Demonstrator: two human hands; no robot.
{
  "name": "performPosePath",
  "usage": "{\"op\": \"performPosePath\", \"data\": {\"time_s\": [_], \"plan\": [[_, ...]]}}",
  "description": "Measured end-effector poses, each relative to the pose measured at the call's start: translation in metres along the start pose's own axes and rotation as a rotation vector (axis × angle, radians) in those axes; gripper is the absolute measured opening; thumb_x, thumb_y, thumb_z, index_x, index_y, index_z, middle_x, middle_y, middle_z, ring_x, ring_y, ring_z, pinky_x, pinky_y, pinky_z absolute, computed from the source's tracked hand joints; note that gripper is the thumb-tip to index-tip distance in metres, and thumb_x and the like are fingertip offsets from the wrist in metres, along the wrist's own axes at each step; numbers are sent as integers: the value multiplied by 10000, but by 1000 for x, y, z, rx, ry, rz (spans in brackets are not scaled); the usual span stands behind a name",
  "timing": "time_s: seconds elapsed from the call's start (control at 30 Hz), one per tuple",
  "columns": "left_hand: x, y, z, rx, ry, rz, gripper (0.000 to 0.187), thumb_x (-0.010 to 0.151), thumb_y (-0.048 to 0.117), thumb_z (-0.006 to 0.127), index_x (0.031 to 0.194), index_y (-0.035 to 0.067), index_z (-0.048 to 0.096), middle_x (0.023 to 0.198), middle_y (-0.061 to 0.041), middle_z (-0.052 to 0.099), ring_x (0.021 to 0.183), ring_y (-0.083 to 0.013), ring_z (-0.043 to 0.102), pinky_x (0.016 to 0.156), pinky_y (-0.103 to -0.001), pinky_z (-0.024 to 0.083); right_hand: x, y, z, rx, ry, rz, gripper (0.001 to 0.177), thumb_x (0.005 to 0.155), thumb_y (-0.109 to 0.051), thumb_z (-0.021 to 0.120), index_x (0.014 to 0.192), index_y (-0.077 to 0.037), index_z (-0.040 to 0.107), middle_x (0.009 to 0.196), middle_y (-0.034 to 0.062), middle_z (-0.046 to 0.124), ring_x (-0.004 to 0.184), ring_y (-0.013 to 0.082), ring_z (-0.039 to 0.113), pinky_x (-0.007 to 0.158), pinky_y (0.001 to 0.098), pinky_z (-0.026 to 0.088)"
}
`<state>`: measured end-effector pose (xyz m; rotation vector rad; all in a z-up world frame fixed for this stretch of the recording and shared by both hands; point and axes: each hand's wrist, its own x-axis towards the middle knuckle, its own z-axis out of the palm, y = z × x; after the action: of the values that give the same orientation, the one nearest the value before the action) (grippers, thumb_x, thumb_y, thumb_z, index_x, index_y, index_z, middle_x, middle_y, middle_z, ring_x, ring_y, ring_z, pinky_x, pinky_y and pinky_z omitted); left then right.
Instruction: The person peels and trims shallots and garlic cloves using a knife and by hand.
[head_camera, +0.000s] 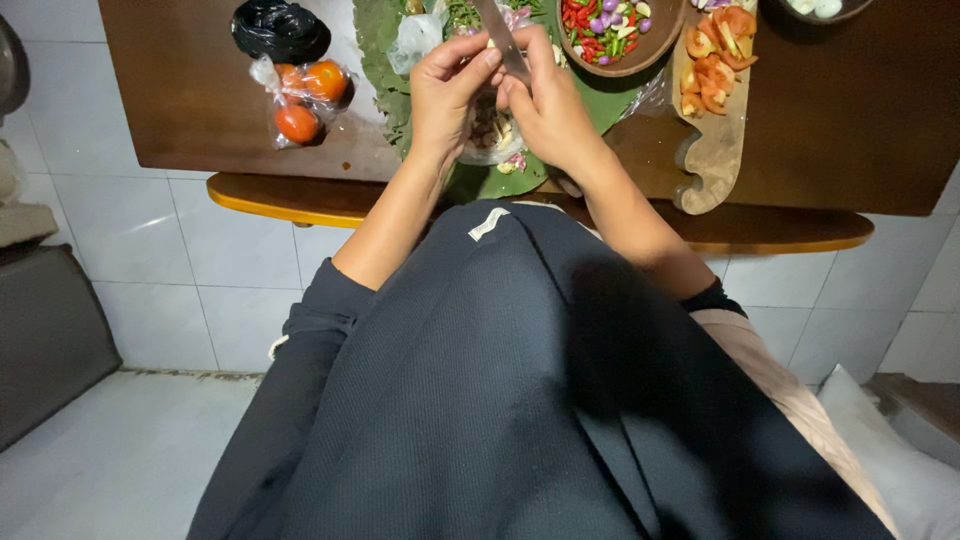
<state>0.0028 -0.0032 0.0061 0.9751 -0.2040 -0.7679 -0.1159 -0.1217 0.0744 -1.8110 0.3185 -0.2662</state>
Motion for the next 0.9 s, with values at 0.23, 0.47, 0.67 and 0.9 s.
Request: {"op": "performPosePath", "data": {"time_s": [0.23,0.47,0.67,0.9], "plan": [[-3,8,4,47,-18,30,194,965,-37,729,1158,-53,736,1000,-83,731,881,-137,706,820,-263,585,1,0,3,22,23,-28,300,1077,18,507,1349,-69,416,987,73,673,859,163,695,767,315,567],[-8,10,10,254,-14,223,189,976,-44,711,1162,-59,738,1079,-55,682,955,-133,684,864,-256,583,0,4,3,-101,44,-47,334,1062,33,473,1371,-74,400,893,61,641,829,180,684,769,333,553],[-4,-3,10,162,68,177,210,1018,-26,653,1219,-57,707,1078,-107,738,945,-143,708,883,-267,594,2,27,12,106,128,-29,324,1089,26,462,1386,-73,379,979,60,667,780,137,629,706,296,522],[12,-8,-10,-179,117,-97,244,977,-48,620,1216,-76,657,1041,-144,716,890,-186,732,796,-279,611,16,51,5,315,192,295,434,1025,-72,540,1438,-98,410,810,38,675,503,80,493,469,270,399]]}}
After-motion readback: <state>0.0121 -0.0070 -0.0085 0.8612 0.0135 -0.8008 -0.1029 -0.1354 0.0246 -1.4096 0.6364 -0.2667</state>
